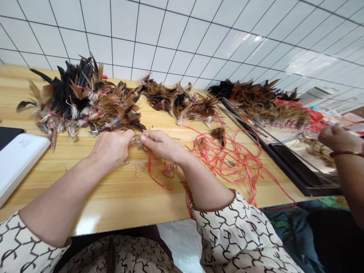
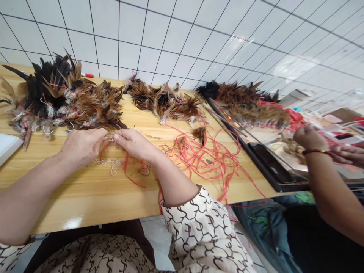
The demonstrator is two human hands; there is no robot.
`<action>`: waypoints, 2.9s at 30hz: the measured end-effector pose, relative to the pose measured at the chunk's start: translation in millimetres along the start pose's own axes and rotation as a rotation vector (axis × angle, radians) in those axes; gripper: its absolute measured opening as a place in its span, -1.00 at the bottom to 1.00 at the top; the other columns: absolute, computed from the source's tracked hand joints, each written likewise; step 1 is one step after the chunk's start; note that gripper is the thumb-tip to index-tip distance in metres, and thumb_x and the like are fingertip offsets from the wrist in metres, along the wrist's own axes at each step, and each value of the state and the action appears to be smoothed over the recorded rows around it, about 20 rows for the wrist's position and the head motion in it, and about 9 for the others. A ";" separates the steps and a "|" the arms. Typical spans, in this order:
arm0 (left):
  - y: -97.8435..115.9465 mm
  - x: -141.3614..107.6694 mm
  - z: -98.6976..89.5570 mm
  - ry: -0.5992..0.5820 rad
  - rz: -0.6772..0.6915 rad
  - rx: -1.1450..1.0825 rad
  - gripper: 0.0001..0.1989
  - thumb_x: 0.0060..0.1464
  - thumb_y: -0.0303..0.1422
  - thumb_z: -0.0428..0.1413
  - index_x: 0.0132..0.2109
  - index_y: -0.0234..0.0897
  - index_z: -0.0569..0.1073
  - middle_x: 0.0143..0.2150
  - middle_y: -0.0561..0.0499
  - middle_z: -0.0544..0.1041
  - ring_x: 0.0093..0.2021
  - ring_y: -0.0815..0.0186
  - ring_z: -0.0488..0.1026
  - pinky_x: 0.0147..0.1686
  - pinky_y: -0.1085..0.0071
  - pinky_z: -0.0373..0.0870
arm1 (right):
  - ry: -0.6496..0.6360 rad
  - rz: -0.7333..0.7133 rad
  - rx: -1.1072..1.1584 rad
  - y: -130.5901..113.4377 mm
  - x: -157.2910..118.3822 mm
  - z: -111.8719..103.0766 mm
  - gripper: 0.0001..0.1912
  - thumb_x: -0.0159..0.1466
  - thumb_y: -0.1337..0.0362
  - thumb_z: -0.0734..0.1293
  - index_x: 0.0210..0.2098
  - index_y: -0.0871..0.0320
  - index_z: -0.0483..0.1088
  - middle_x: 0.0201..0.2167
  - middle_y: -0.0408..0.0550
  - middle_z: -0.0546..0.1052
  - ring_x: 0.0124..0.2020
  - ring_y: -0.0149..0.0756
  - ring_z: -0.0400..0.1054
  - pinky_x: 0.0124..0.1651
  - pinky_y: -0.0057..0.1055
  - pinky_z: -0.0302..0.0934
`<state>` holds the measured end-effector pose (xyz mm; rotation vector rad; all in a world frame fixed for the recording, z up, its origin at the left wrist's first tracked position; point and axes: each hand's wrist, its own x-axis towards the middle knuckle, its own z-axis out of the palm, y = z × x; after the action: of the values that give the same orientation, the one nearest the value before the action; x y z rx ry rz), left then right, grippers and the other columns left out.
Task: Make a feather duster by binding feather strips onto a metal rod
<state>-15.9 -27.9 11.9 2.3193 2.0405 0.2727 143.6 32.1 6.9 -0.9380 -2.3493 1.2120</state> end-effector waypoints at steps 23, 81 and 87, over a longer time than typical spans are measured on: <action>-2.4 1.8 28.8 0.621 0.439 -0.048 -0.65 0.23 -0.41 -0.18 -0.02 -0.43 0.42 -0.28 -0.15 0.55 -0.20 0.19 0.46 0.04 0.08 0.26 | 0.135 0.017 0.127 -7.3 3.3 10.6 -0.74 0.22 0.19 0.18 -0.54 0.18 0.19 -0.58 -0.22 0.21 -0.47 -0.45 0.07 -0.34 -0.47 0.02; -6.1 5.0 0.4 -0.169 -0.357 -1.536 -0.79 -0.17 -0.26 0.12 -0.59 -0.32 0.36 -0.72 0.14 0.24 -0.67 0.51 0.08 -0.61 0.54 0.04 | 0.328 0.129 0.582 3.6 -3.6 6.1 -0.66 0.07 0.01 0.30 -0.52 0.20 0.35 -0.72 -0.28 0.18 -0.65 -0.52 -0.04 -0.52 -0.47 -0.16; -5.7 3.4 0.6 -0.221 -0.362 -1.726 -0.73 -0.28 -0.24 0.23 -0.58 -0.34 0.36 -0.74 0.17 0.22 -0.70 0.56 0.04 -0.62 0.54 0.06 | 0.330 0.166 0.432 1.0 -4.5 8.6 -0.68 0.03 0.04 0.29 -0.58 0.19 0.30 -0.73 -0.28 0.13 -0.65 -0.53 -0.09 -0.54 -0.48 -0.20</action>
<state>-20.9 -23.7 10.9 0.8180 1.0539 1.0796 142.5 24.3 1.1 -1.0920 -1.6932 1.4245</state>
